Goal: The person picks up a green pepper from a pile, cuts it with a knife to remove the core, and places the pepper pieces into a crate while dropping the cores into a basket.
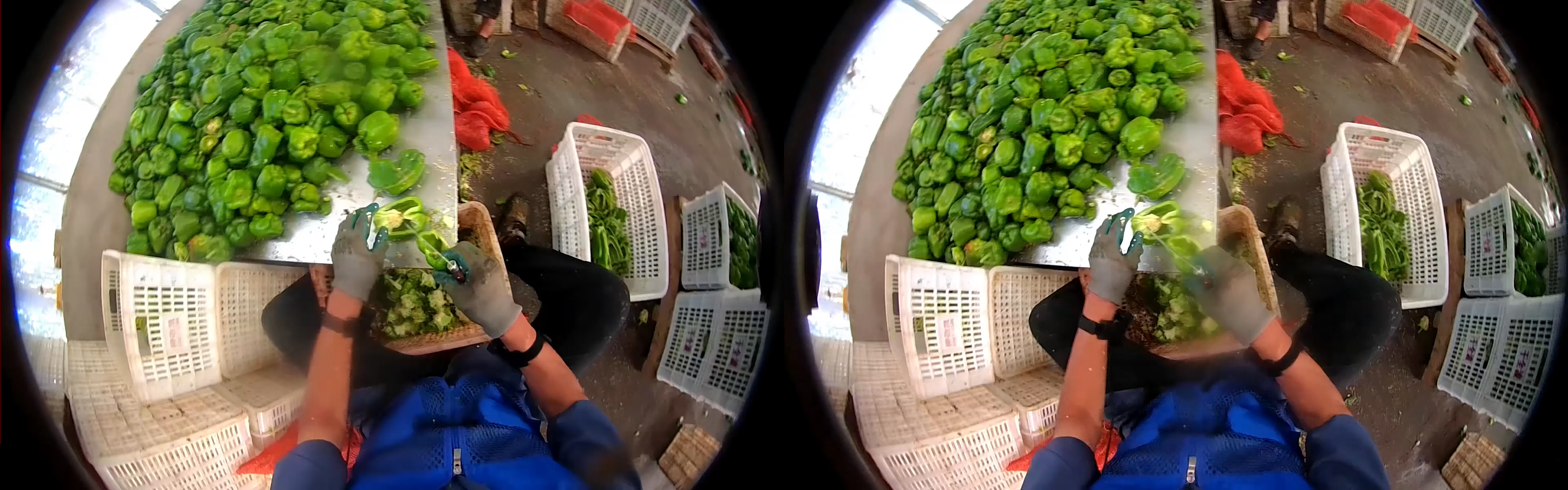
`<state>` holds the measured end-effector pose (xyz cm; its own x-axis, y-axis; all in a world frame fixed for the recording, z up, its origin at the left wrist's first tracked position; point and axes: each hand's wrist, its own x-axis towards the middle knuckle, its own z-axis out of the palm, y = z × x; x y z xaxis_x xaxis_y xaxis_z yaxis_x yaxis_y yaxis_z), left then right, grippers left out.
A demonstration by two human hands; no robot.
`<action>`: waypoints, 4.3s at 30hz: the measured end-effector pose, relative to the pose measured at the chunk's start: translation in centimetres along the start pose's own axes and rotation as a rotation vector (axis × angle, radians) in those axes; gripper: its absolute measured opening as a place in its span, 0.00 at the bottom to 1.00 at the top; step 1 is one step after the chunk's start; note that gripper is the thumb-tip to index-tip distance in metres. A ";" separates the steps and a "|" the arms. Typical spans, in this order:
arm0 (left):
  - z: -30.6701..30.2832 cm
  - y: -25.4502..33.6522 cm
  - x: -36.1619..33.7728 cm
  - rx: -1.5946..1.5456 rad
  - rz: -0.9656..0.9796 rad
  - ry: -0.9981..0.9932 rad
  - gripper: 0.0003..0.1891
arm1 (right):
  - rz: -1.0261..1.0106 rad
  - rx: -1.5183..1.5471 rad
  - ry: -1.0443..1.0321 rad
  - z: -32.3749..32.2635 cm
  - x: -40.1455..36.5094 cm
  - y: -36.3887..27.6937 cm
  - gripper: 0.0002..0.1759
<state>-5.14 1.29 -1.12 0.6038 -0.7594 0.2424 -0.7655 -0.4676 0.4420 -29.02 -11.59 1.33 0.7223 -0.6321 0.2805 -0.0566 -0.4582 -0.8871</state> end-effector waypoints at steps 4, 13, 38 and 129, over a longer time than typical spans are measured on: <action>0.2 1.1 3.9 0.495 0.086 -0.408 0.42 | 0.019 -0.016 0.173 -3.9 -0.4 0.6 0.11; -1.4 2.8 7.7 0.600 0.096 -0.679 0.30 | 0.363 -0.745 0.588 -19.4 -1.2 8.9 0.24; -1.8 -4.4 1.8 0.142 -0.131 -0.668 0.31 | 0.181 -0.177 -0.310 9.0 8.5 -0.2 0.24; 5.4 3.8 -12.6 -1.256 -0.919 -0.046 0.21 | 0.716 0.794 0.006 -1.9 0.8 3.0 0.09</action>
<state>-16.85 6.65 -7.17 0.7188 -0.4587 -0.5225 0.5346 -0.1159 0.8371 -29.91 -14.69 -0.36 0.6957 -0.5966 -0.4001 0.0005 0.5574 -0.8302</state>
